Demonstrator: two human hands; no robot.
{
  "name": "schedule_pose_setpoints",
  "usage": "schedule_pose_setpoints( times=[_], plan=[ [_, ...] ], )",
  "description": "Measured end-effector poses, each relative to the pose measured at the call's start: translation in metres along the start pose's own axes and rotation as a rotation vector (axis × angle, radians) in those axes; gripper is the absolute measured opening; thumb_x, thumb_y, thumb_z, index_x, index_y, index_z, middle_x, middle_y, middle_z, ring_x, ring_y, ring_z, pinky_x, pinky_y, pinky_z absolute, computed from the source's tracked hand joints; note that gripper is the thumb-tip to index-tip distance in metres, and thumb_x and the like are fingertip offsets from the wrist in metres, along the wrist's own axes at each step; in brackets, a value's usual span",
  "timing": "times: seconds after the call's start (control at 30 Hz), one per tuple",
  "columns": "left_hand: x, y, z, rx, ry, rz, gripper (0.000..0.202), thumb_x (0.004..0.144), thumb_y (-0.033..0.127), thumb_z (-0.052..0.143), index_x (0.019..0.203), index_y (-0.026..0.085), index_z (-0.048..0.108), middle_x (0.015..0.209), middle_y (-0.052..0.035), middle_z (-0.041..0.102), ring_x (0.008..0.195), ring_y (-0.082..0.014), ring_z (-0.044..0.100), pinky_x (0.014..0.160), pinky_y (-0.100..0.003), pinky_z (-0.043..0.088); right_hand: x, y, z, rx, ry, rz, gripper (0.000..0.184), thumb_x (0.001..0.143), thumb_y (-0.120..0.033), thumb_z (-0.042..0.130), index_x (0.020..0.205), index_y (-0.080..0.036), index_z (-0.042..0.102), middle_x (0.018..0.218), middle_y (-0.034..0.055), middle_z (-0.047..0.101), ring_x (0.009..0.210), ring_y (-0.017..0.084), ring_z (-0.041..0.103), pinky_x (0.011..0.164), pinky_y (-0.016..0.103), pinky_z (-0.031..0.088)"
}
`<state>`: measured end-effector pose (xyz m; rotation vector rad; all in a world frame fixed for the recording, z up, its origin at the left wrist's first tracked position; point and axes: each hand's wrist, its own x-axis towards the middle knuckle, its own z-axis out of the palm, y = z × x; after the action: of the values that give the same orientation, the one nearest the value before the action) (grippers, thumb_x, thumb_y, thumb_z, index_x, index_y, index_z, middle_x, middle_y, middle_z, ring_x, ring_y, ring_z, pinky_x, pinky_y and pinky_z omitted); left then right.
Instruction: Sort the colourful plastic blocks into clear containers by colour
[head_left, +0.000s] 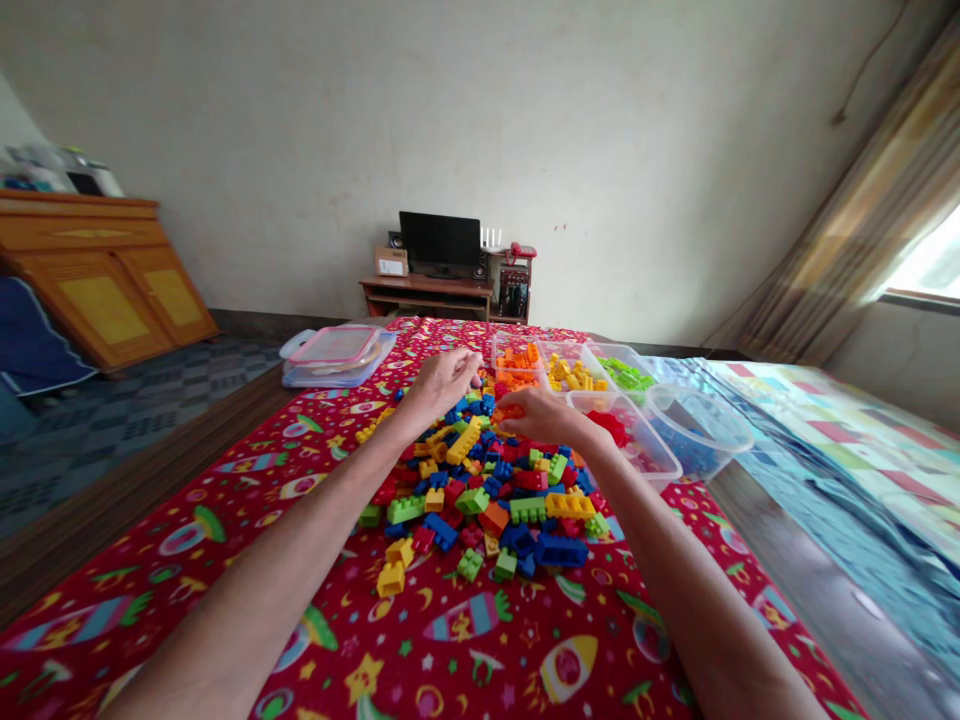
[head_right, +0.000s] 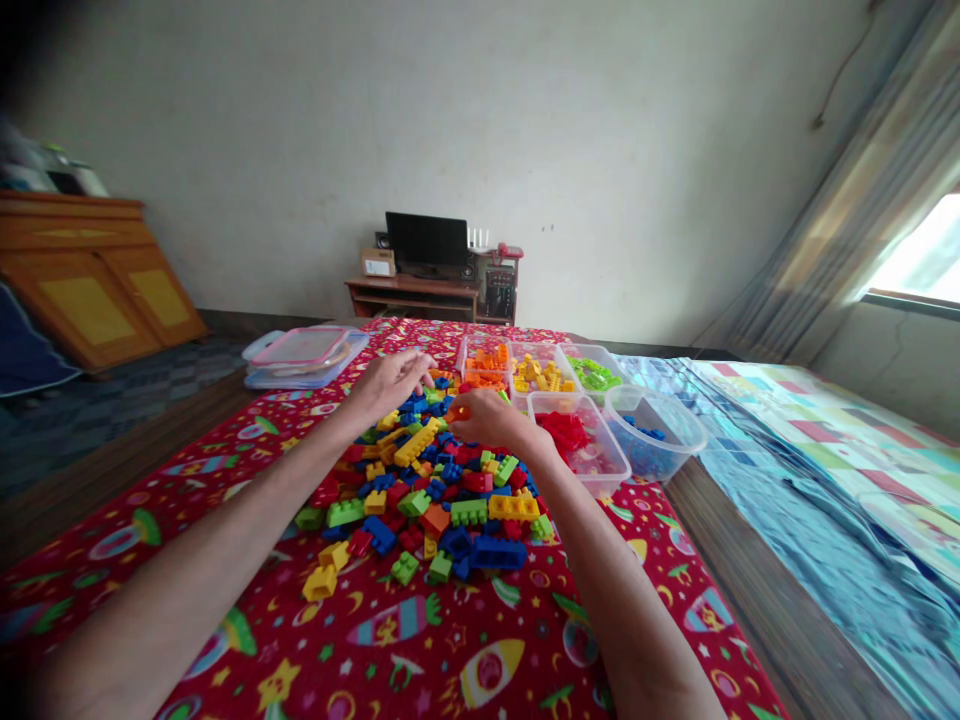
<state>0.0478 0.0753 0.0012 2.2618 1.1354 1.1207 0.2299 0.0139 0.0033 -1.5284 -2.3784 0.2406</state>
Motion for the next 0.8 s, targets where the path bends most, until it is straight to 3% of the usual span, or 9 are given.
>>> schedule_pose_setpoints(
  times=[0.13, 0.33, 0.4, 0.5, 0.67, 0.8],
  plan=[
    [0.0, 0.009, -0.008, 0.004, 0.11, 0.027, 0.036, 0.09, 0.042, 0.038, 0.084, 0.015, 0.061, 0.068, -0.0028, 0.067, 0.057, -0.0134, 0.06, 0.056, -0.022, 0.045, 0.005, -0.001, -0.007, -0.071, -0.058, -0.018, 0.025, 0.082, -0.026, 0.059, 0.102, -0.019, 0.071, 0.096, 0.0056, 0.07, 0.086, 0.015, 0.062, 0.073, 0.022, 0.043],
    [-0.002, 0.019, -0.013, -0.047, 0.192, 0.02, 0.031, 0.091, 0.034, 0.038, 0.095, 0.014, 0.061, 0.073, -0.0041, 0.068, 0.059, -0.0135, 0.061, 0.058, -0.022, 0.048, 0.065, 0.018, -0.037, -0.197, 0.13, 0.092, 0.027, 0.085, -0.017, 0.05, 0.102, -0.008, 0.069, 0.1, 0.0128, 0.069, 0.091, 0.017, 0.062, 0.08, 0.025, 0.045],
    [-0.002, 0.019, -0.015, -0.054, 0.188, 0.013, 0.031, 0.091, 0.033, 0.038, 0.096, 0.014, 0.061, 0.074, -0.0039, 0.068, 0.06, -0.0137, 0.061, 0.058, -0.022, 0.049, 0.086, 0.026, -0.047, -0.135, 0.198, 0.185, 0.035, 0.088, -0.024, 0.05, 0.117, -0.009, 0.062, 0.115, 0.0148, 0.064, 0.091, 0.018, 0.063, 0.075, 0.025, 0.049],
    [-0.002, 0.018, -0.018, -0.053, 0.179, 0.001, 0.031, 0.09, 0.032, 0.038, 0.098, 0.014, 0.061, 0.074, -0.0034, 0.067, 0.06, -0.0135, 0.061, 0.058, -0.023, 0.049, 0.099, 0.036, -0.053, -0.032, 0.177, 0.259, 0.055, 0.087, -0.036, 0.054, 0.135, -0.012, 0.046, 0.134, 0.0175, 0.051, 0.091, 0.018, 0.063, 0.067, 0.025, 0.052],
    [0.001, 0.013, -0.02, -0.055, 0.183, -0.009, 0.03, 0.09, 0.031, 0.037, 0.096, 0.014, 0.062, 0.074, -0.0037, 0.067, 0.057, -0.0131, 0.061, 0.056, -0.022, 0.048, 0.078, 0.033, -0.04, -0.221, 0.267, 0.193, 0.038, 0.089, -0.026, 0.05, 0.122, -0.01, 0.058, 0.117, 0.0158, 0.063, 0.105, 0.022, 0.06, 0.089, 0.03, 0.046],
    [0.002, 0.009, -0.017, -0.022, 0.174, 0.014, 0.029, 0.088, 0.03, 0.039, 0.087, 0.014, 0.063, 0.073, -0.0043, 0.068, 0.057, -0.0135, 0.061, 0.055, -0.022, 0.047, 0.043, 0.016, -0.023, -0.229, 0.224, 0.09, 0.03, 0.09, -0.023, 0.045, 0.107, -0.012, 0.067, 0.095, 0.0113, 0.07, 0.088, 0.018, 0.064, 0.079, 0.027, 0.045]
  ],
)
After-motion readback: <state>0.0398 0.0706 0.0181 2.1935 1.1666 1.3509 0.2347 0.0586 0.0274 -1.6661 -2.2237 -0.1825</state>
